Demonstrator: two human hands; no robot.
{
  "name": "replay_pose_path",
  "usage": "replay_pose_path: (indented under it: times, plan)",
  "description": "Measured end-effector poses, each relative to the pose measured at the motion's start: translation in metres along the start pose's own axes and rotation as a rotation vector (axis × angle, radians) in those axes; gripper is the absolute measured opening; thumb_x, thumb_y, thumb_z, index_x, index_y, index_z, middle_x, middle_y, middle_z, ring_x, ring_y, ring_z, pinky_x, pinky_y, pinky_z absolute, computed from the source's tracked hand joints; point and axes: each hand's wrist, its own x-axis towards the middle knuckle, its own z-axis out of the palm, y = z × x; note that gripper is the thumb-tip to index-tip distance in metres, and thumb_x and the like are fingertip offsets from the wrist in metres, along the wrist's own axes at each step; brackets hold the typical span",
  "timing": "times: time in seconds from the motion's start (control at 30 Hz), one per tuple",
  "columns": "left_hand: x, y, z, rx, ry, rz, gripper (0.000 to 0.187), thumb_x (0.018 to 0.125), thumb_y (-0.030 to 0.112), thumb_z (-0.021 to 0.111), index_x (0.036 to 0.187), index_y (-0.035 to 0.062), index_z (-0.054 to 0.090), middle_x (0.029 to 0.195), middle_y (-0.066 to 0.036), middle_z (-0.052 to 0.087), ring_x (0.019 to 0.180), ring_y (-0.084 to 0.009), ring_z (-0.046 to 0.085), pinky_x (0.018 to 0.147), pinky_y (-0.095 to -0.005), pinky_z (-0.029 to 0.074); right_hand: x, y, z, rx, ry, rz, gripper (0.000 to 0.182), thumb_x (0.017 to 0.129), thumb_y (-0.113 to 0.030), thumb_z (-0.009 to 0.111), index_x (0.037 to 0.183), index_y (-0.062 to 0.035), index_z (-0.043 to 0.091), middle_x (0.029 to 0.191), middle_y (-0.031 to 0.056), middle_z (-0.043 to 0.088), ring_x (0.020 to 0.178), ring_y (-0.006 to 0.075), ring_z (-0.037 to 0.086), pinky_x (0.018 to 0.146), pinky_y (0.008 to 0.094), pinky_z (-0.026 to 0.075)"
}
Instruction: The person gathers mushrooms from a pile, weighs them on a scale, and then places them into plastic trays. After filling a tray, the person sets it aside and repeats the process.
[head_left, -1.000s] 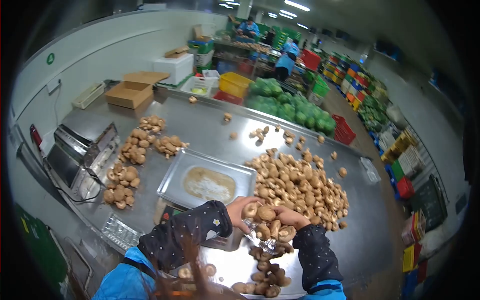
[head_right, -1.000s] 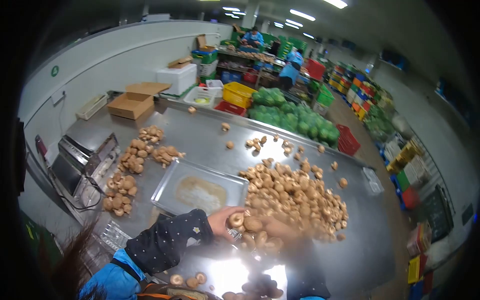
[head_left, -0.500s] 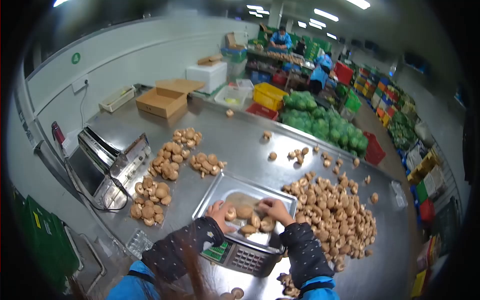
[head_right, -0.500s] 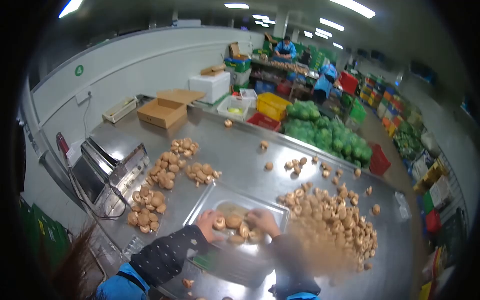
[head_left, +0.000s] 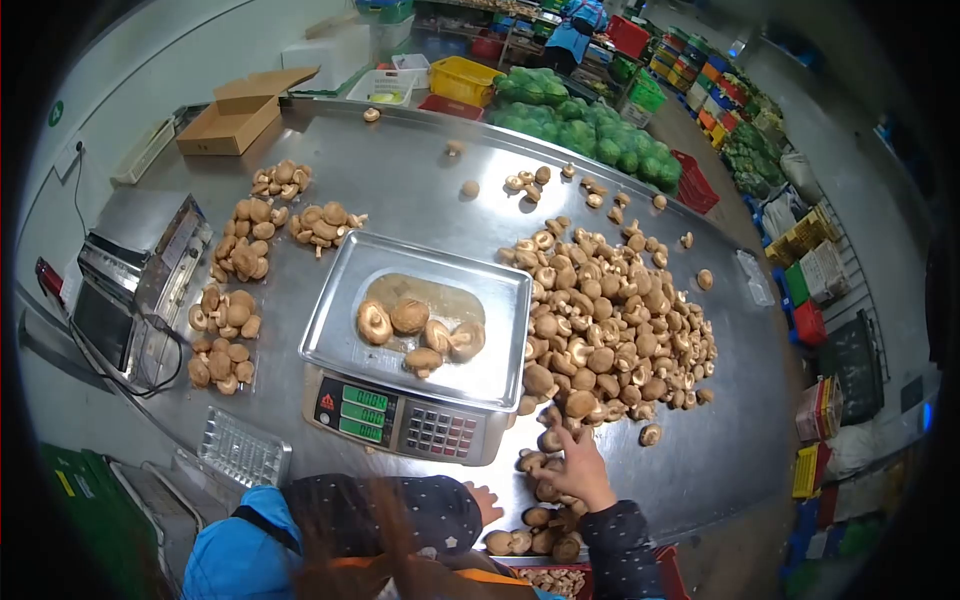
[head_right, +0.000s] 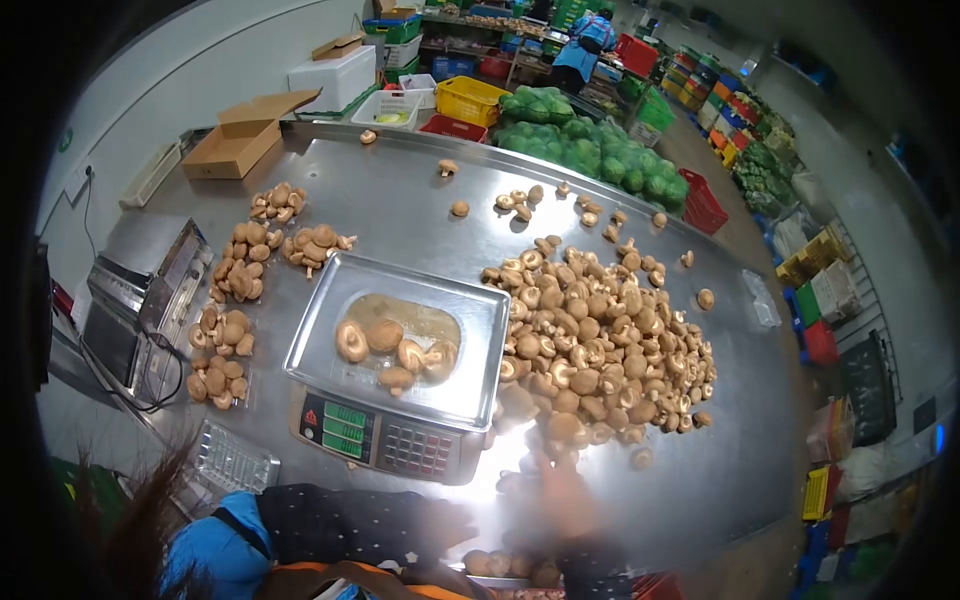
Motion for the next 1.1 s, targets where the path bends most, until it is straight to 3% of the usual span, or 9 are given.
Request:
replay_pose_path:
  times: [0.07, 0.2, 0.47, 0.6, 0.67, 0.73, 0.87, 0.97, 1.1]
  plan:
    - [0.007, -0.027, 0.032, -0.039, -0.163, -0.119, 0.041, 0.073, 0.019, 0.068, 0.109, 0.0068, 0.052, 0.106, -0.014, 0.055, 0.102, -0.0307, 0.053, 0.083, -0.0407, 0.044, 0.006, -0.012, 0.014, 0.031, 0.084, 0.520, 0.084, 0.057, -0.045, 0.080, 0.128, -0.0162, 0.045, 0.111, 0.0252, 0.046, 0.100, 0.0402, 0.051, 0.082, 0.0434, 0.046]
    - [-0.003, -0.060, 0.063, -0.122, -0.257, -0.284, 0.040, 0.072, 0.017, 0.067, 0.107, 0.0070, 0.053, 0.105, -0.014, 0.055, 0.101, -0.0308, 0.053, 0.082, -0.0408, 0.044, 0.013, -0.007, 0.058, -0.327, 0.093, 0.353, 0.066, 0.059, -0.044, 0.077, 0.113, -0.0118, 0.058, 0.108, 0.0273, 0.046, 0.099, 0.0426, 0.048, 0.080, 0.0452, 0.045]
    - [-0.046, -0.078, 0.051, -0.176, -0.161, -0.458, 0.039, 0.070, 0.014, 0.067, 0.105, 0.0073, 0.053, 0.103, -0.014, 0.055, 0.100, -0.0309, 0.053, 0.080, -0.0410, 0.044, 0.012, -0.021, 0.067, -0.154, 0.029, 0.282, 0.040, 0.058, -0.027, 0.073, 0.089, -0.0083, 0.058, 0.099, 0.0212, 0.047, 0.088, 0.0423, 0.047, 0.070, 0.0480, 0.045]
    - [-0.106, -0.032, -0.055, -0.166, 0.832, -0.224, 0.043, 0.065, 0.003, 0.066, 0.105, 0.0063, 0.050, 0.098, -0.014, 0.053, 0.091, -0.0327, 0.053, 0.079, -0.0410, 0.043, 0.020, -0.009, 0.045, 0.054, 0.072, 0.157, 0.039, 0.057, -0.022, 0.074, 0.086, -0.0054, 0.053, 0.097, 0.0183, 0.046, 0.087, 0.0356, 0.048, 0.071, 0.0452, 0.045]
    - [-0.117, -0.028, -0.094, -0.014, 1.156, -0.346, 0.048, 0.070, 0.011, 0.071, 0.112, 0.0045, 0.047, 0.119, -0.020, 0.050, 0.105, -0.0326, 0.054, 0.079, -0.0352, 0.046, 0.047, -0.024, 0.003, 0.695, -0.021, 0.349, 0.037, 0.060, -0.014, 0.072, 0.087, -0.0035, 0.049, 0.097, 0.0140, 0.043, 0.087, 0.0271, 0.046, 0.074, 0.0397, 0.044]
    - [-0.117, -0.024, -0.123, -0.160, 1.400, -0.429, 0.057, 0.070, 0.012, 0.072, 0.119, 0.0049, 0.043, 0.119, -0.021, 0.050, 0.105, -0.0358, 0.053, 0.084, -0.0361, 0.045, 0.077, -0.032, -0.004, 0.721, 0.213, -0.048, 0.036, 0.065, -0.007, 0.069, 0.093, -0.0025, 0.048, 0.098, 0.0104, 0.041, 0.091, 0.0219, 0.044, 0.079, 0.0345, 0.042]
    - [-0.101, -0.072, -0.133, -0.002, 1.492, -0.389, 0.072, 0.068, 0.010, 0.072, 0.128, 0.0017, 0.034, 0.126, -0.022, 0.046, 0.116, -0.0361, 0.046, 0.093, -0.0385, 0.039, 0.165, -0.130, -0.037, 0.477, 0.660, -0.203, 0.044, 0.068, -0.012, 0.071, 0.104, -0.0019, 0.048, 0.101, 0.0148, 0.043, 0.097, 0.0297, 0.046, 0.087, 0.0377, 0.040]
    - [-0.100, -0.080, -0.124, 0.058, 1.401, -0.529, 0.088, 0.062, 0.005, 0.071, 0.136, 0.0005, 0.024, 0.134, -0.022, 0.037, 0.126, -0.0361, 0.034, 0.105, -0.0442, 0.024, 0.201, -0.154, -0.010, 0.137, 0.617, -0.148, 0.062, 0.062, -0.023, 0.077, 0.115, -0.0062, 0.048, 0.115, 0.0225, 0.045, 0.107, 0.0393, 0.045, 0.091, 0.0443, 0.037]
    - [-0.110, -0.073, -0.126, 0.045, 1.428, -0.480, 0.090, 0.057, 0.006, 0.071, 0.135, -0.0011, 0.027, 0.131, -0.025, 0.039, 0.121, -0.0415, 0.038, 0.102, -0.0432, 0.032, 0.192, -0.154, -0.013, 0.186, 0.436, -0.204, 0.068, 0.061, -0.021, 0.077, 0.122, -0.0122, 0.048, 0.115, 0.0210, 0.048, 0.107, 0.0390, 0.046, 0.092, 0.0439, 0.037]
